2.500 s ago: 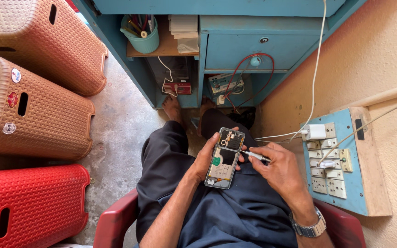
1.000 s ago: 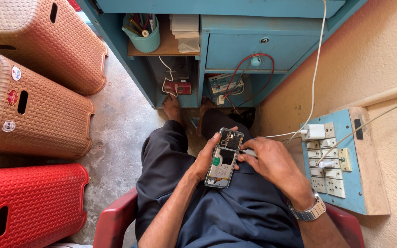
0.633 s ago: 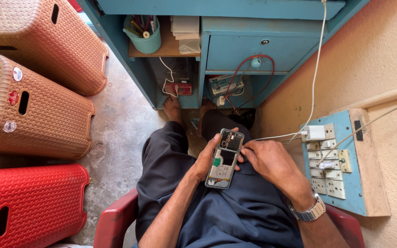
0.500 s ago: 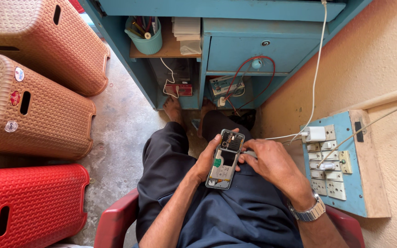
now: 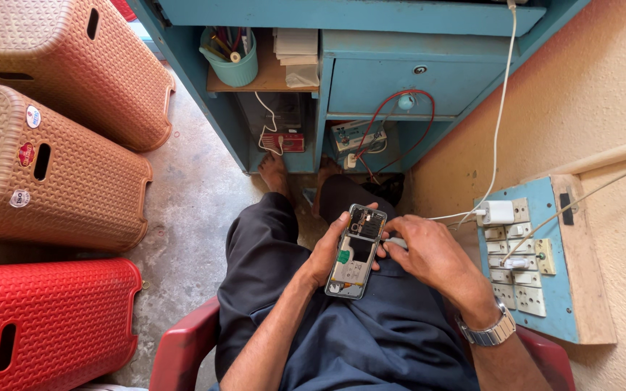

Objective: The person repairs a mobile phone by using a screwdriver and other tools to manipulate internal components and connect a cable.

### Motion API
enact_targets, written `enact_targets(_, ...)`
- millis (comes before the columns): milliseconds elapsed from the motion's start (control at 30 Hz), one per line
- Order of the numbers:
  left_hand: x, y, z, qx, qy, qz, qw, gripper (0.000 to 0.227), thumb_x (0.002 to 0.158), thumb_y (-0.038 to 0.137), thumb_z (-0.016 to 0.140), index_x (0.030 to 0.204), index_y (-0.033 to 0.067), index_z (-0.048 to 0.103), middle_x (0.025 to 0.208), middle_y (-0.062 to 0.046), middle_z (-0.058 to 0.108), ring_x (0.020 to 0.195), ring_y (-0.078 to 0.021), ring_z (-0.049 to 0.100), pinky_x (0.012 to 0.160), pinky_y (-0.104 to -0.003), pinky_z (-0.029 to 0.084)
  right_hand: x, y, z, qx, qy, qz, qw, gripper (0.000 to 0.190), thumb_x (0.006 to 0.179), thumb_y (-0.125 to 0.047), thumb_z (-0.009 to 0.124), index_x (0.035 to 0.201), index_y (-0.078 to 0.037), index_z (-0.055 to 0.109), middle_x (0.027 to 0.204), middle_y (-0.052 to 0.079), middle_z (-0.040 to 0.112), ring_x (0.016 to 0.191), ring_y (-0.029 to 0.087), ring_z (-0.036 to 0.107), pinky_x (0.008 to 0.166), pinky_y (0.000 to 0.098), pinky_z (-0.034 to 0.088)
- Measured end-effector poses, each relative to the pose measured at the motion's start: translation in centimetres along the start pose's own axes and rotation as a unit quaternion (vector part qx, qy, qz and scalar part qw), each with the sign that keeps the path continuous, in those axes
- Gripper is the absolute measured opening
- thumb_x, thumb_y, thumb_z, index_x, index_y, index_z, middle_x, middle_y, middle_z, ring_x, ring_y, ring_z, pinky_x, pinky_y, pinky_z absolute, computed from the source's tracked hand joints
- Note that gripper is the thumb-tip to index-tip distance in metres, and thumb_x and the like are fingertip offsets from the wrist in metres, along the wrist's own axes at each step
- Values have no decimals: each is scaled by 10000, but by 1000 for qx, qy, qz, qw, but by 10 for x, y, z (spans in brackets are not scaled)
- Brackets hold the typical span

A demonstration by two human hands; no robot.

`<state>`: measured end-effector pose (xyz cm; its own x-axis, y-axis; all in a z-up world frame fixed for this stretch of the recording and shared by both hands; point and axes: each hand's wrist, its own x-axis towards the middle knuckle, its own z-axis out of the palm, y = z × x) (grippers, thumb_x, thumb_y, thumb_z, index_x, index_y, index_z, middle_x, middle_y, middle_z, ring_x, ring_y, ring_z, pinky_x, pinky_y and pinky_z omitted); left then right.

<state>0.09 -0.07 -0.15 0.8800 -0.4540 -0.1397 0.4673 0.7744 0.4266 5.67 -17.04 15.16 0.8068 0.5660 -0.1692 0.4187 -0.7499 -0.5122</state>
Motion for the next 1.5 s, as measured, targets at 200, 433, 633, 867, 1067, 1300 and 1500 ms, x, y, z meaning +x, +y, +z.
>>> enact_targets(200, -1, 0, 0, 13, -19, 1, 1000, 745, 1096, 605, 288, 1692, 163, 214, 1181, -166, 659, 938, -273, 699, 839, -425, 614, 3, 3, 5, -51, -24, 55, 997, 212, 921, -237, 658, 943, -42, 740, 808, 219, 727, 807, 431, 699, 700, 505, 552)
enact_targets(433, -1, -3, -3, -15, -15, 2, 1000, 731, 1106, 578, 305, 1697, 156, 227, 1239, -172, 655, 993, -282, 696, 857, -436, 610, 2, -4, -2, -29, -22, 54, 998, 213, 891, -235, 667, 952, -43, 738, 796, 231, 721, 802, 439, 693, 679, 512, 546)
enact_targets(633, -3, -3, -5, -37, -37, 14, 999, 724, 1129, 568, 334, 1709, 146, 237, 1287, -187, 643, 1041, -305, 691, 881, -451, 606, 6, -1, 1, -36, -24, 62, 997, 221, 894, -251, 671, 944, -47, 738, 807, 230, 718, 822, 452, 683, 684, 523, 544)
enact_targets(867, -1, -7, -13, -53, -39, 12, 998, 743, 1132, 598, 345, 1722, 160, 238, 1312, -186, 634, 1054, -314, 686, 879, -461, 606, 10, 16, 15, -52, -24, 75, 996, 235, 892, -296, 676, 960, -88, 761, 839, 231, 725, 863, 450, 688, 720, 522, 555)
enact_targets(1067, -2, -13, -20, -26, -49, 20, 998, 747, 1160, 610, 349, 1748, 165, 231, 1326, -183, 628, 994, -332, 688, 860, -440, 598, 10, 20, 19, -65, -49, 97, 992, 260, 890, -331, 666, 1004, -123, 773, 857, 208, 749, 885, 428, 714, 749, 503, 572)
enact_targets(1300, -2, -15, -24, -29, -48, 32, 998, 750, 1184, 596, 350, 1764, 134, 240, 1317, -185, 627, 1020, -326, 697, 877, -460, 602, 12, 23, 20, -72, -75, 132, 986, 273, 901, -334, 658, 1060, -145, 773, 917, 187, 771, 930, 411, 727, 798, 483, 578)
enact_targets(1500, -4, -15, -23, -12, -45, 33, 998, 755, 1196, 616, 327, 1767, 131, 240, 1286, -196, 625, 1022, -320, 692, 866, -461, 608, 13, 25, 23, -112, -96, 137, 979, 280, 916, -345, 651, 1096, -161, 761, 948, 178, 777, 958, 393, 733, 841, 472, 579)
